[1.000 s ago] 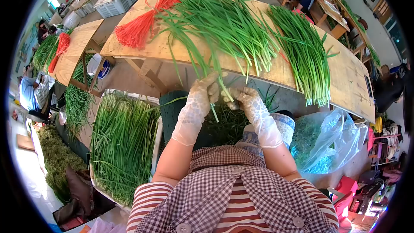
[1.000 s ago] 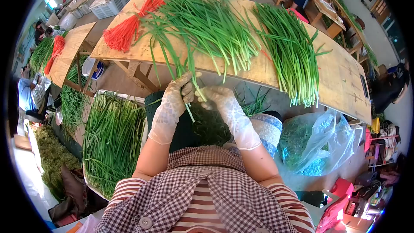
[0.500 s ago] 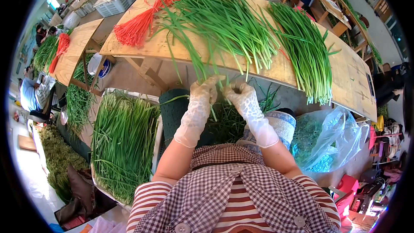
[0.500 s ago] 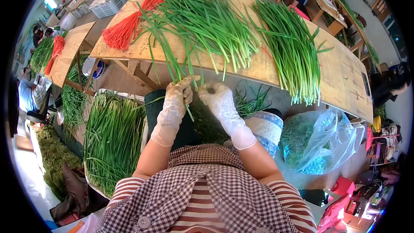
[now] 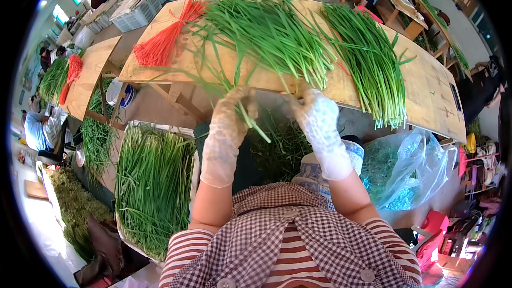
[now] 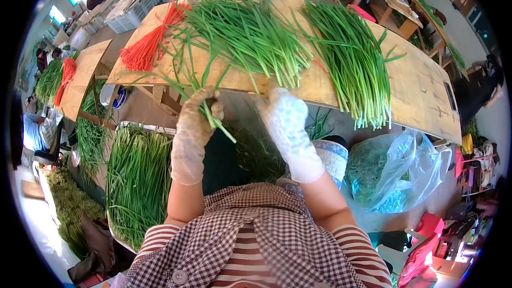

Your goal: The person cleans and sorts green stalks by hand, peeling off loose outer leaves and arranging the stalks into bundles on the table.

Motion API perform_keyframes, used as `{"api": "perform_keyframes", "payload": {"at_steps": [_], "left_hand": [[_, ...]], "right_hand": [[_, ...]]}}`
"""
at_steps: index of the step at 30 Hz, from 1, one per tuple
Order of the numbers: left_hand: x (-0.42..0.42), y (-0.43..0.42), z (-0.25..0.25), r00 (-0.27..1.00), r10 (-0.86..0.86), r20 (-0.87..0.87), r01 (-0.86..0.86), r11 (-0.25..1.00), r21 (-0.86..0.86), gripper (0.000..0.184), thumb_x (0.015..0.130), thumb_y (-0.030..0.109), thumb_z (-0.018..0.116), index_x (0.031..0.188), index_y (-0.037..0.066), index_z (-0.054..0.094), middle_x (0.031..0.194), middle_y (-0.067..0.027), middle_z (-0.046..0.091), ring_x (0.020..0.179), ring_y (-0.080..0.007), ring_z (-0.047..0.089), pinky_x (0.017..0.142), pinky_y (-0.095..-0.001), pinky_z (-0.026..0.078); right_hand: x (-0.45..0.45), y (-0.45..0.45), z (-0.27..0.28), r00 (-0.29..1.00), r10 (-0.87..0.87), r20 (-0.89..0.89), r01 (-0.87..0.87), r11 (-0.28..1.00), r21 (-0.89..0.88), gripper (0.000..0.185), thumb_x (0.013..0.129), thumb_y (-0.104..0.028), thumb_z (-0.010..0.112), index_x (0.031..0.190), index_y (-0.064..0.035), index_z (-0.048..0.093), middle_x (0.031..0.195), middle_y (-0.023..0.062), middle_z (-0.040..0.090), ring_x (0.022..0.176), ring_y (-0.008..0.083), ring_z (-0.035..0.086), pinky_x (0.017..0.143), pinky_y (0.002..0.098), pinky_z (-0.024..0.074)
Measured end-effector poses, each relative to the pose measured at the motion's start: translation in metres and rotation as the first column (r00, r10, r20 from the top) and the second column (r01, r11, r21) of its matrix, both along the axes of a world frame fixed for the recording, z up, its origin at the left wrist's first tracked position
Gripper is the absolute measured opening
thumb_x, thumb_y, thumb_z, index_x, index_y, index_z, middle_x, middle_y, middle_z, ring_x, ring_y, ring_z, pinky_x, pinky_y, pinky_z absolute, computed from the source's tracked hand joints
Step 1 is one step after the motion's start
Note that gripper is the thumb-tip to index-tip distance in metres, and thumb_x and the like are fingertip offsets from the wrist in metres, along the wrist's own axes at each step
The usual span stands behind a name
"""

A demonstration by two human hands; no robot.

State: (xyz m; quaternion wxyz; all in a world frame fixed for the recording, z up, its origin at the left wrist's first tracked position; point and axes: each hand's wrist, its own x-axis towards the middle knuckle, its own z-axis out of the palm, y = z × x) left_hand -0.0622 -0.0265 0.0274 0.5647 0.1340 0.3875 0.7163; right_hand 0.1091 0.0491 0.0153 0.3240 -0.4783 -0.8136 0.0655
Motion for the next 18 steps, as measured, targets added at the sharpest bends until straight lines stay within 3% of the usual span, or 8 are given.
{"api": "perform_keyframes", "payload": {"at_steps": [5,6,9,10,12,13,15,18], "left_hand": [[0.005,0.007,-0.03,0.971,0.01,-0.24,-0.075,0.962,-0.264,0.026,0.093,0.031,0.058,0.097,0.006,0.062,0.078,-0.004,0.063,0.051,-0.0132,0.051,0.047,-0.0246,0.041],[0.006,0.01,-0.035,0.965,-0.045,-0.257,-0.018,0.972,-0.235,0.035,0.094,0.037,0.055,0.105,0.005,0.063,0.087,-0.0069,0.067,0.055,-0.0144,0.055,0.049,-0.0243,0.044],[0.021,0.019,-0.042,0.998,-0.022,-0.062,0.015,0.994,-0.112,0.029,0.093,0.029,0.059,0.106,0.003,0.063,0.097,-0.0095,0.068,0.071,-0.0179,0.066,0.061,-0.0278,0.054],[0.019,0.019,-0.035,0.99,0.0,-0.143,-0.005,0.999,-0.038,0.028,0.092,0.027,0.06,0.106,0.003,0.062,0.098,-0.0097,0.068,0.072,-0.018,0.066,0.063,-0.0276,0.055],[0.014,0.014,0.0,0.954,0.063,-0.292,-0.031,0.993,0.112,0.025,0.092,0.024,0.061,0.106,0.004,0.062,0.1,-0.0102,0.067,0.075,-0.0181,0.067,0.067,-0.0273,0.056],[0.024,0.012,0.031,0.936,0.199,-0.29,-0.165,0.977,0.138,0.02,0.093,0.025,0.059,0.098,0.005,0.06,0.082,-0.0031,0.063,0.058,-0.0122,0.059,0.056,-0.0208,0.05],[0.002,0.01,0.043,0.988,-0.156,-0.004,0.147,0.918,0.367,0.019,0.094,0.026,0.058,0.086,0.009,0.055,0.061,0.004,0.046,0.044,-0.0074,0.041,0.044,-0.0199,0.038],[-0.001,0.023,0.031,0.977,-0.143,0.159,0.095,0.957,0.275,0.024,0.094,0.028,0.057,0.078,0.012,0.049,0.055,0.0063,0.029,0.042,-0.0061,0.026,0.043,-0.021,0.028]], "right_hand": [[-0.01,0.002,-0.016,0.985,0.076,-0.155,-0.106,0.974,-0.198,0.027,0.082,-0.031,0.066,0.082,-0.0031,0.067,0.069,0.0195,0.063,0.067,0.0363,0.064,0.064,0.0442,0.0515],[-0.01,-0.006,-0.016,0.975,0.068,-0.212,-0.126,0.954,-0.271,0.022,0.081,-0.022,0.066,0.092,-0.0029,0.068,0.069,0.0176,0.065,0.063,0.0334,0.064,0.056,0.0379,0.0514],[-0.009,-0.03,-0.023,0.939,0.339,-0.052,-0.341,0.939,-0.048,0.022,0.081,-0.023,0.067,0.092,-0.0042,0.068,0.069,0.0174,0.064,0.062,0.03,0.065,0.056,0.0369,0.0516],[-0.006,-0.032,-0.025,0.922,0.386,-0.04,-0.387,0.921,-0.03,0.019,0.081,-0.023,0.067,0.091,-0.0072,0.069,0.066,0.0156,0.063,0.061,0.0287,0.065,0.054,0.038,0.0507],[-0.002,-0.024,0.004,0.984,0.173,0.043,-0.177,0.976,0.126,0.013,0.082,-0.023,0.065,0.085,-0.0095,0.066,0.063,0.012,0.06,0.056,0.0282,0.062,0.05,0.0382,0.0488],[-0.001,-0.017,0.016,0.995,0.062,0.075,-0.076,0.976,0.202,0.012,0.082,-0.022,0.065,0.082,-0.0107,0.064,0.061,0.0103,0.058,0.053,0.0279,0.06,0.048,0.0383,0.0478],[-0.003,0.014,0.019,0.998,-0.015,0.068,-0.013,0.922,0.388,0.009,0.082,-0.021,0.063,0.078,-0.0122,0.062,0.059,0.0074,0.056,0.05,0.0224,0.06,0.043,0.0353,0.0461],[-0.004,0.058,-0.014,0.918,-0.16,0.364,0.056,0.959,0.279,0.012,0.08,-0.022,0.063,0.077,-0.0108,0.064,0.063,0.0085,0.059,0.059,0.023,0.063,0.049,0.0344,0.0492]]}}
